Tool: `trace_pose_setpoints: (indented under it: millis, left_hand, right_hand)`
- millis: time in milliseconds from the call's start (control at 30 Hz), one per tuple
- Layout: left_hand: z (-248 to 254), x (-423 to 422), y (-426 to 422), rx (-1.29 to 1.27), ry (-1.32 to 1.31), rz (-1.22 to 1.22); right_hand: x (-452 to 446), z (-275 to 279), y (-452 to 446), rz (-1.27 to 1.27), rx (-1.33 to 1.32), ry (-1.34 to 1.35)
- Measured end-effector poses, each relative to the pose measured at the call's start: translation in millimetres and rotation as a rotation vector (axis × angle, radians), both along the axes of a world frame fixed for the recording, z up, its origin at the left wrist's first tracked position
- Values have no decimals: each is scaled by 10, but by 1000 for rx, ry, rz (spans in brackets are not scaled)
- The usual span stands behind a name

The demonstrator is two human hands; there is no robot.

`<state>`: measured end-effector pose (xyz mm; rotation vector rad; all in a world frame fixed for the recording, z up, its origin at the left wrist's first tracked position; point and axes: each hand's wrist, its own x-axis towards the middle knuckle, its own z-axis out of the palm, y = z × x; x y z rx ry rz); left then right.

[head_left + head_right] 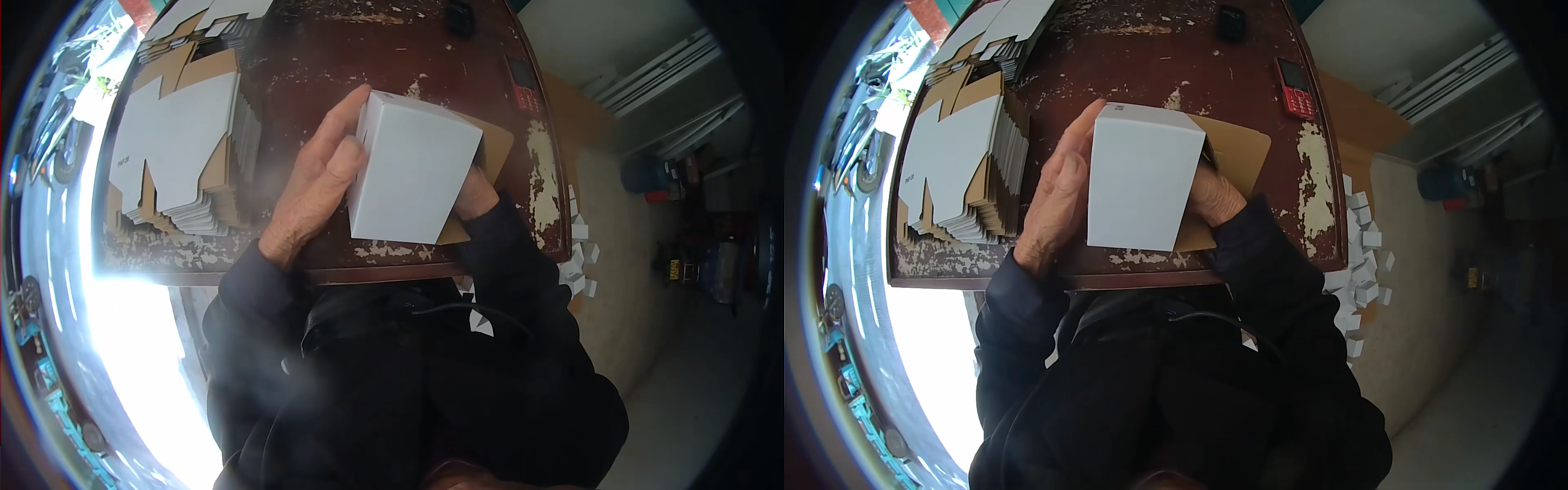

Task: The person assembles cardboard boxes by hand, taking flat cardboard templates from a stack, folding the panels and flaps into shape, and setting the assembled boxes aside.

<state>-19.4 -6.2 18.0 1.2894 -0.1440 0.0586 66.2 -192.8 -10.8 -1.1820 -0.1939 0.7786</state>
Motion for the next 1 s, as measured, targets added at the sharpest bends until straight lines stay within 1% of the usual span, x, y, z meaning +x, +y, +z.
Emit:
trace_pose_setpoints:
  millis: [100, 233, 267, 400, 433, 567, 767, 900, 1000]
  left_hand:
    - [-34, 6, -1, -69, 29, 22]
    - [3, 2, 12, -61, 50, 13]
    - [2, 0, 22, -62, 52, 16]
    - [-4, -8, 66, -53, 96, -10]
    - [-20, -5, 68, -52, 96, -11]
    - [-160, -1, 41, 95, 5, 12]
    - [-104, 17, 54, 130, 32, -14]
    - [-100, 35, 30, -15, 84, -43]
    - [-96, 27, 69, 62, 23, -81]
  right_hand:
    - [25, -6, 1, 45, -32, -47]
    - [30, 117, 42, 164, 112, -60]
    - [24, 90, 36, 167, 112, -59]
    - [-17, -133, -34, -80, 108, 160]
    - [-10, -133, -30, -81, 109, 160]
    - [73, -135, 16, 78, -36, 2]
    - [35, -27, 51, 130, -55, -74]
    - [94, -103, 38, 172, -95, -145]
    - [32, 1, 46, 141, -79, -185]
